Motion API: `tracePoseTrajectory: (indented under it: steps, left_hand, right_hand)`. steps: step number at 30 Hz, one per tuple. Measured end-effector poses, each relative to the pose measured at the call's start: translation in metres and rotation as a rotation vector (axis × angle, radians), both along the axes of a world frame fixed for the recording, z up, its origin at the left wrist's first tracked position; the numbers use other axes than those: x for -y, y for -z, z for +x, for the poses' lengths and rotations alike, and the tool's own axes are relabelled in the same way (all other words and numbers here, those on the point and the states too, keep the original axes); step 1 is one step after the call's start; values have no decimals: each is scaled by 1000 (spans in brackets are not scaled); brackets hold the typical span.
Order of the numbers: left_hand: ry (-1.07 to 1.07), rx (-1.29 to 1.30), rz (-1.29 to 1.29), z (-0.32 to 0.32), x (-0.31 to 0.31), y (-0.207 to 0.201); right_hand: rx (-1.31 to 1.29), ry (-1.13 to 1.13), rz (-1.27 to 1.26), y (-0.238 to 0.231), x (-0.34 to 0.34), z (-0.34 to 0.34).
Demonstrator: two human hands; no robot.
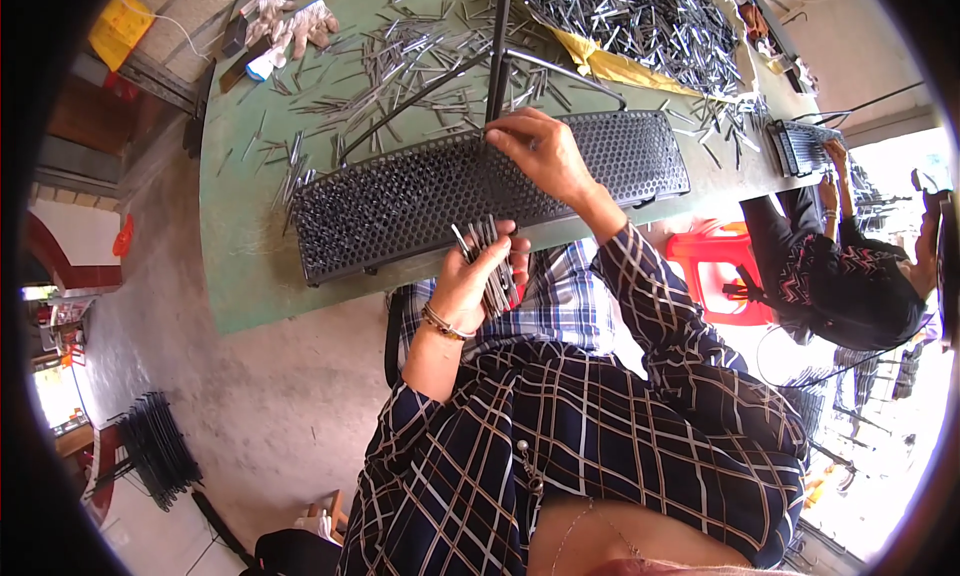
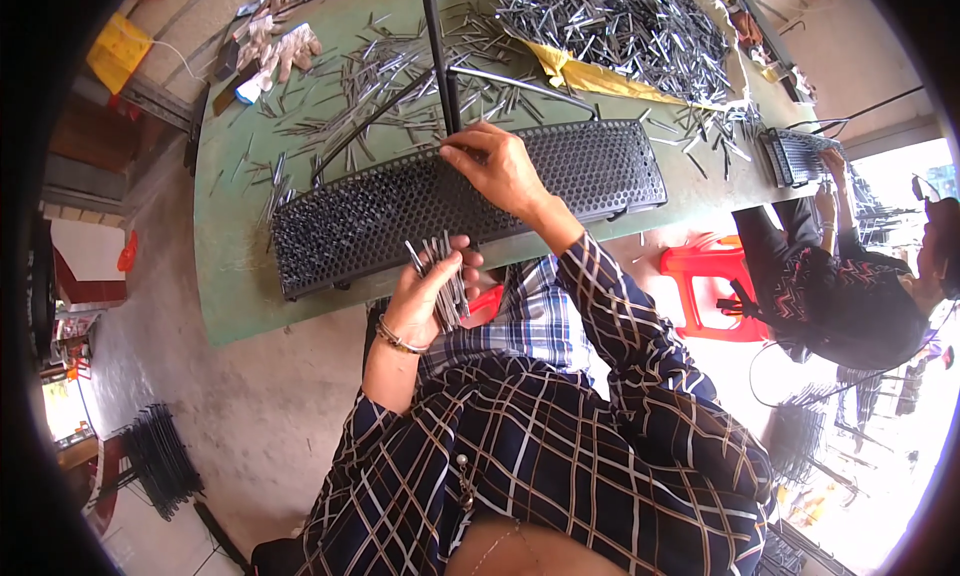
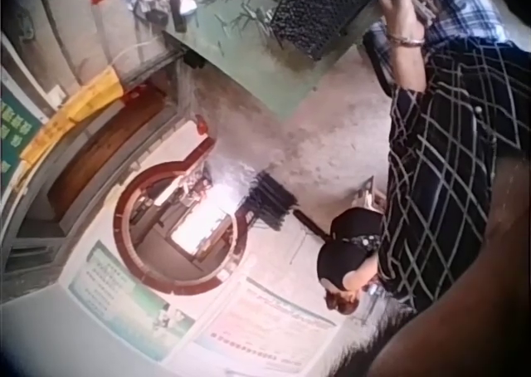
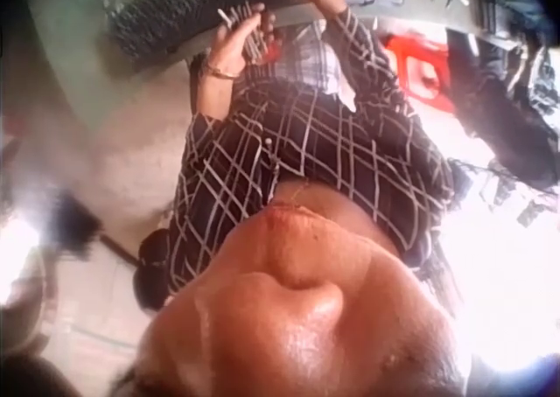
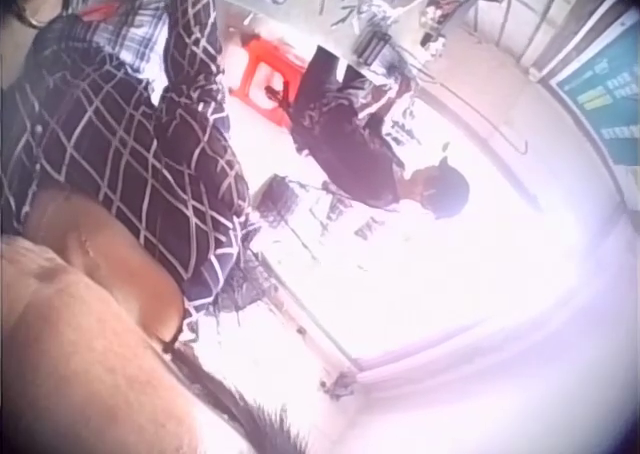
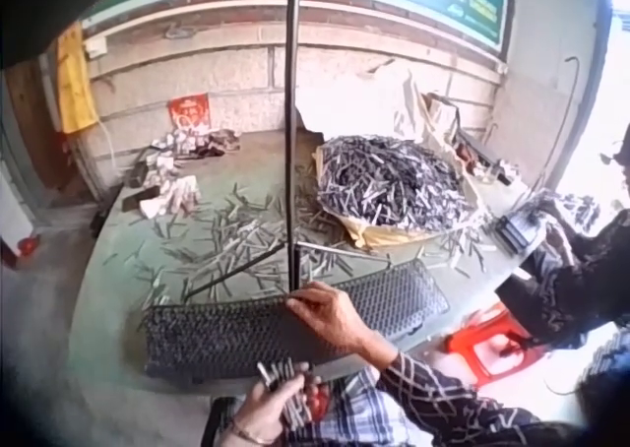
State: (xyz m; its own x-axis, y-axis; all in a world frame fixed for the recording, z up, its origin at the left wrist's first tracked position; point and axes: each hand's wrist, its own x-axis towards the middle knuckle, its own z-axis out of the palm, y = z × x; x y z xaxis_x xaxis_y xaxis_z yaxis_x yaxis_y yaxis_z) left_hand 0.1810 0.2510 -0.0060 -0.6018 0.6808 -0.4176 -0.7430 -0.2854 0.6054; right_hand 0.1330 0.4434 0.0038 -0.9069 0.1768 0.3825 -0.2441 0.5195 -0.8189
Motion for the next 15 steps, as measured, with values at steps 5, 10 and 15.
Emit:
tracePoseTrajectory:
  steps: [5, 10, 15]
  left_hand:
    - [13, -59, 26, -4, -1, -6]
    - [57, -91, 16, -1, -6, -4]
    - [41, -41, 7, 2, -9, 1]
  right_hand:
    - [543, -395, -177, -23, 9, 35]
    - [647, -371, -292, -18, 10, 45]
    - [673, -225, -417, -26, 2, 44]
